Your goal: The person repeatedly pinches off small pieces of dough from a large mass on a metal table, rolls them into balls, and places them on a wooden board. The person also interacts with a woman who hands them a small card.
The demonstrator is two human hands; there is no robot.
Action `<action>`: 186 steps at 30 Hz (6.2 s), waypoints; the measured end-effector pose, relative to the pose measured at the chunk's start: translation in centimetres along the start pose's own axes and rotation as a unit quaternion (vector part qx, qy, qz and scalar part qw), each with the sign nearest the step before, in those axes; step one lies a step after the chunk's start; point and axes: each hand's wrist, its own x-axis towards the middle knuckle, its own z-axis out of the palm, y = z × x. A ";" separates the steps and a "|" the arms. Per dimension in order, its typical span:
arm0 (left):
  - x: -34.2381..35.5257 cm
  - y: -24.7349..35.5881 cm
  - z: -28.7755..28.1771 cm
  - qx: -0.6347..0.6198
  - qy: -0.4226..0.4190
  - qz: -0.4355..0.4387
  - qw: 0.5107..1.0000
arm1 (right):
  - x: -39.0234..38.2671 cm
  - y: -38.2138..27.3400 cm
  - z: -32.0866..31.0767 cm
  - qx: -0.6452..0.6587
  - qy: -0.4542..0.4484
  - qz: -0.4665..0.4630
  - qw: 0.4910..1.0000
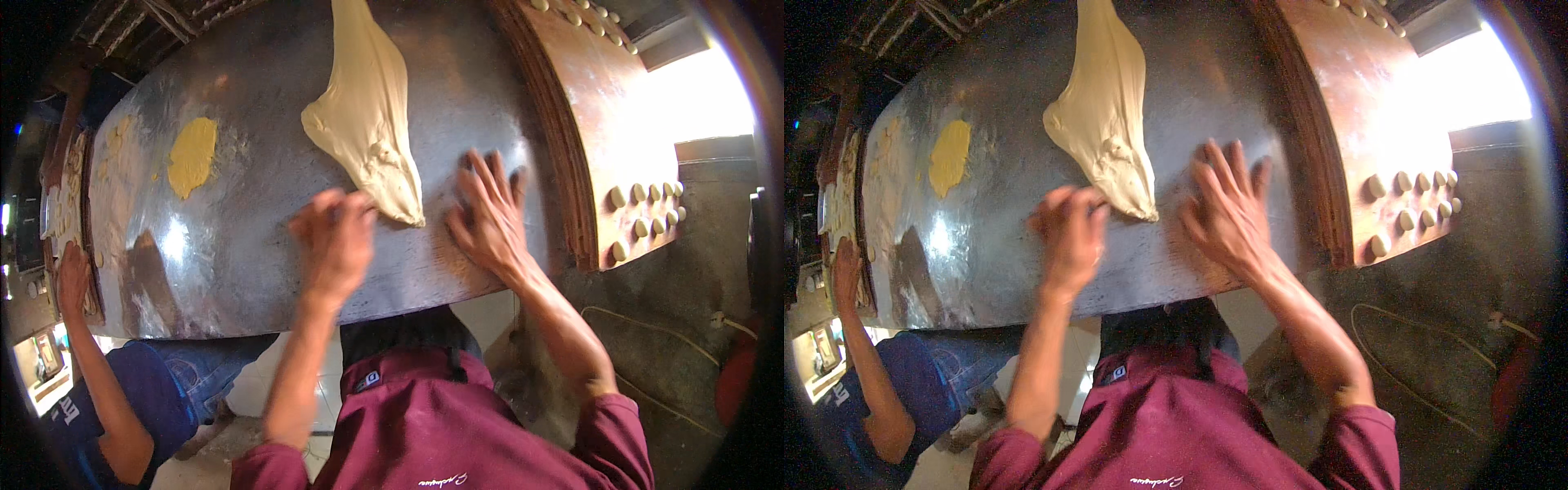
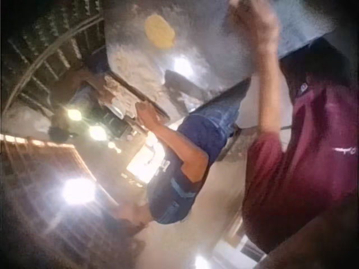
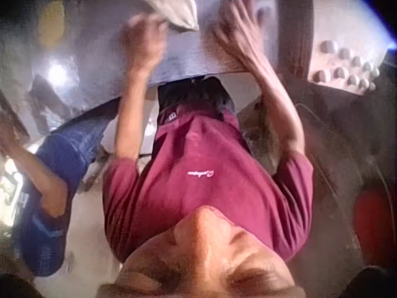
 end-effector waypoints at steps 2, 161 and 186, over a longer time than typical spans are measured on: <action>-1.3 3.8 1.3 0.009 -0.088 0.004 0.996 | -0.9 -3.5 2.8 0.055 -0.016 -0.052 0.997; 2.0 12.8 -1.8 -0.465 -0.163 -0.190 0.849 | -1.4 3.7 -4.6 0.247 -0.097 0.067 0.962; -10.7 2.4 -13.8 -0.587 -0.122 -0.565 0.566 | 5.3 -12.3 3.7 0.340 -0.049 -0.528 0.776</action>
